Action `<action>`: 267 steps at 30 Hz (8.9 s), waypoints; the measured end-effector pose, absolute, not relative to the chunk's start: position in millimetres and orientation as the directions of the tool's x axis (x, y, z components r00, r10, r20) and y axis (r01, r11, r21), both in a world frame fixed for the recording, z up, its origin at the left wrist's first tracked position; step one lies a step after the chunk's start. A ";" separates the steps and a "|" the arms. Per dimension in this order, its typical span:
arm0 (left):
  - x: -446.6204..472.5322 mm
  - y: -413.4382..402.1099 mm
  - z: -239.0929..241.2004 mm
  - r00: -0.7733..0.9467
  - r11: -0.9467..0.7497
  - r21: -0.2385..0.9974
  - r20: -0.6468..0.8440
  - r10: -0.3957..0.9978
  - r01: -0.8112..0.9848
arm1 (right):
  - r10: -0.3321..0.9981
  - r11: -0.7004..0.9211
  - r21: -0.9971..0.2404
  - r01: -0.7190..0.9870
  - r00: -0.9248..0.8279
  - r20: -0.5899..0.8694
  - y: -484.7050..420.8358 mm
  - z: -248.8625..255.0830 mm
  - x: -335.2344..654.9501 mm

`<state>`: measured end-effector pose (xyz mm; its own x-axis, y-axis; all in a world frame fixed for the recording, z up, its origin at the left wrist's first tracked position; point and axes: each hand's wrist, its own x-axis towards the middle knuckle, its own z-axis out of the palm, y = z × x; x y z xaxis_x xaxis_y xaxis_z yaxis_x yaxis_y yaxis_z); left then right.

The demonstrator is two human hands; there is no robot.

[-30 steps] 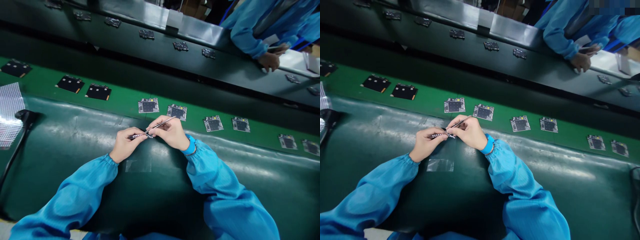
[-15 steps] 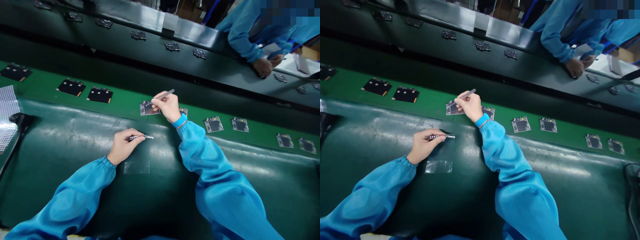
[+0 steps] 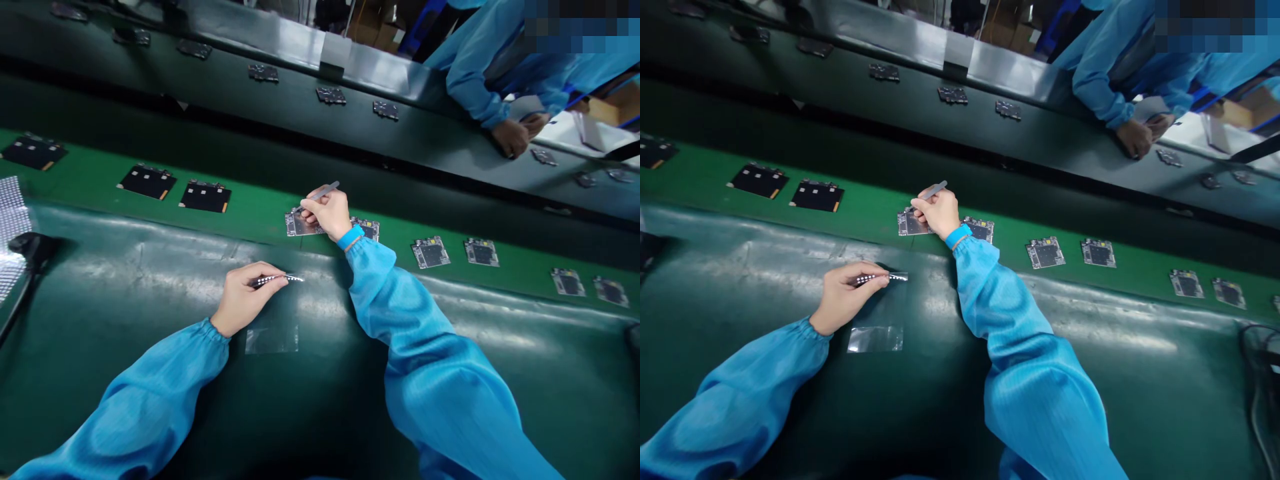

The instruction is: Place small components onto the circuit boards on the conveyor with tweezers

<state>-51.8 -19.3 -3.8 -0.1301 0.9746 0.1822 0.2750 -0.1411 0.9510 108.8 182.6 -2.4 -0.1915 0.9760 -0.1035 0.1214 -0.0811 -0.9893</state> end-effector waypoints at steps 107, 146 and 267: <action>-68.9 -33.9 -4.3 -0.095 -0.207 0.951 0.233 0.968 0.231 | 0.831 -0.163 -0.983 -0.080 -0.548 -0.093 51.5 54.1 104.8; -67.6 -36.6 -1.5 -0.131 -0.149 0.949 0.191 0.973 0.279 | 0.969 0.017 -0.984 0.179 -0.244 -0.027 203.4 -5.4 66.0; -66.2 -34.2 -1.5 -0.122 -0.177 0.954 0.211 0.970 0.241 | 0.925 0.107 -0.976 0.191 -0.380 0.027 174.9 -7.8 58.5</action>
<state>-66.2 -34.2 -1.5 -0.1220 0.9699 0.2108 0.2410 -0.1771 0.9542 58.5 174.9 -7.8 -0.3799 0.9246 0.0266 0.1910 0.1066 -0.9758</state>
